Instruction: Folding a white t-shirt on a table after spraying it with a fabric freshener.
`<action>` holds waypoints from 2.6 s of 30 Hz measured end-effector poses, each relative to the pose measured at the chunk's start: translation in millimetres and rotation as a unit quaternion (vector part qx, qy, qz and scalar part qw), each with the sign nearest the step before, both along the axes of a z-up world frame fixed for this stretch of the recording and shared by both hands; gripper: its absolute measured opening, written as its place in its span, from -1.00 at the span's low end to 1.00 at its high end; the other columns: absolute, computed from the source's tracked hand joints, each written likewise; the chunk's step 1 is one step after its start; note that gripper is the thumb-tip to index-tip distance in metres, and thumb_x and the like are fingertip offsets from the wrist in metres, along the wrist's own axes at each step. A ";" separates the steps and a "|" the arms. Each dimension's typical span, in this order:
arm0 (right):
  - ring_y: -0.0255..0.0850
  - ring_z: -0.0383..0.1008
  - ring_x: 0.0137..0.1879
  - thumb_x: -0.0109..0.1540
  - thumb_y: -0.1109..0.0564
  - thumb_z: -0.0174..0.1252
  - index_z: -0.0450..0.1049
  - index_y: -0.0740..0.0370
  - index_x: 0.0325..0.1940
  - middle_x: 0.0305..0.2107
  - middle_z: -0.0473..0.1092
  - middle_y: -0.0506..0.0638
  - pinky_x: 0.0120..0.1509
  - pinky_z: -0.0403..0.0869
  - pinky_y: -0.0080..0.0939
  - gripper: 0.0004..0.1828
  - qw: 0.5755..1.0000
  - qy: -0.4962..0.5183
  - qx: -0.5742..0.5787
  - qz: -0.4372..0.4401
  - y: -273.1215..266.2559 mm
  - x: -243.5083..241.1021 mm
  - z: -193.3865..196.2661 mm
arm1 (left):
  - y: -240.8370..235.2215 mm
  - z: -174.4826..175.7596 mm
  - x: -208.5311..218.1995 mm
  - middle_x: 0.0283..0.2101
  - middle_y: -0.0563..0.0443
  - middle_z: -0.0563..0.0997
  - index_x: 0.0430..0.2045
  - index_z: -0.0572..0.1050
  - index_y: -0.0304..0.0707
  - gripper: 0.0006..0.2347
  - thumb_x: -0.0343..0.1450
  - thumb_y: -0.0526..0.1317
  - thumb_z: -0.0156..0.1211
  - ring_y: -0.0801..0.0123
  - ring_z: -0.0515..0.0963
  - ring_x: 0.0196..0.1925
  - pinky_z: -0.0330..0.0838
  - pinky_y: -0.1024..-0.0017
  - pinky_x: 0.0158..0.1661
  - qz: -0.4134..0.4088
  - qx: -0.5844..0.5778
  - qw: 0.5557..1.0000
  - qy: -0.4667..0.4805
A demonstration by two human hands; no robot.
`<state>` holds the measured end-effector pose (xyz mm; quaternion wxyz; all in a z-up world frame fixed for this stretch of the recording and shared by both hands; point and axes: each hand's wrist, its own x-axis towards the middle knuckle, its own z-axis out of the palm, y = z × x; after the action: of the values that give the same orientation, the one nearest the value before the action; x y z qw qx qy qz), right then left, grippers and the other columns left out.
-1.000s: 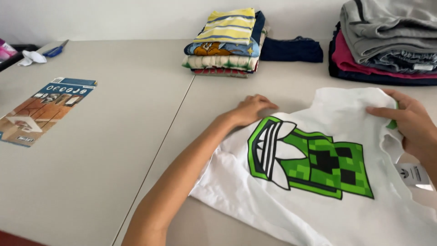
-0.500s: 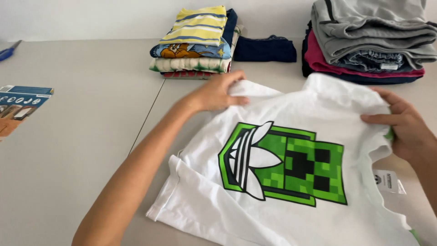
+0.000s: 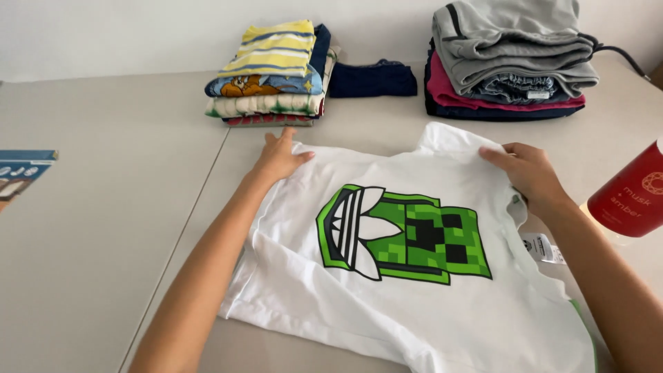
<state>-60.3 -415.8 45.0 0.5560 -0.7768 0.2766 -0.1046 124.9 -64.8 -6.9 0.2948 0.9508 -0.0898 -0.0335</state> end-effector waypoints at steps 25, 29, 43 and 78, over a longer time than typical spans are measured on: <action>0.03 0.44 -0.29 0.18 0.09 0.10 0.32 0.16 0.31 -0.05 0.37 0.18 -0.40 0.41 -0.16 -0.42 0.970 0.052 0.065 0.230 -18.3 -21.6 18.2 | 23.3 59.1 -41.0 -0.18 0.11 0.60 -0.07 0.57 -0.21 -0.68 0.28 -0.41 0.27 0.53 0.54 -0.27 0.47 0.66 -0.28 -0.024 -0.456 0.889 0.037; -0.03 0.44 -0.20 0.13 0.38 0.23 0.52 0.30 -0.05 -0.21 0.48 0.15 -0.10 0.39 -0.15 -0.70 0.972 0.023 -0.081 0.219 -15.8 -33.5 16.5 | 38.9 72.2 -59.7 -0.29 0.12 0.63 -0.18 0.59 -0.24 -0.76 0.29 -0.30 0.35 0.61 0.52 -0.27 0.39 0.72 -0.22 -0.073 -0.434 0.894 -0.082; -0.12 0.39 -0.23 -0.01 0.53 0.14 0.32 0.25 -0.31 -0.34 0.42 0.11 -0.34 0.37 -0.22 -0.68 0.892 -0.331 -0.306 -0.039 -17.5 -45.5 -56.7 | 58.4 70.9 -170.2 -0.43 0.06 0.63 -0.36 0.54 -0.25 -0.68 0.47 0.05 0.03 0.41 0.49 -0.52 0.30 0.45 -0.47 -0.035 -0.264 0.826 -0.497; -0.23 0.12 -0.47 0.21 0.29 0.17 0.38 0.24 -0.46 -0.57 0.29 -0.08 -0.46 0.02 -0.18 -0.84 0.824 -0.245 -0.502 -0.099 -17.7 -71.8 -59.3 | 75.6 32.7 -143.4 -0.31 -0.17 0.57 -0.03 0.36 -0.29 -0.65 0.32 -0.55 0.14 0.29 0.59 -0.28 0.57 0.29 -0.27 0.012 -0.765 0.644 -0.021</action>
<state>-132.1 -433.5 -14.3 0.1260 -0.8659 0.1155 -0.4702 -18.5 10.8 25.8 0.9153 0.3888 -0.0780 0.0701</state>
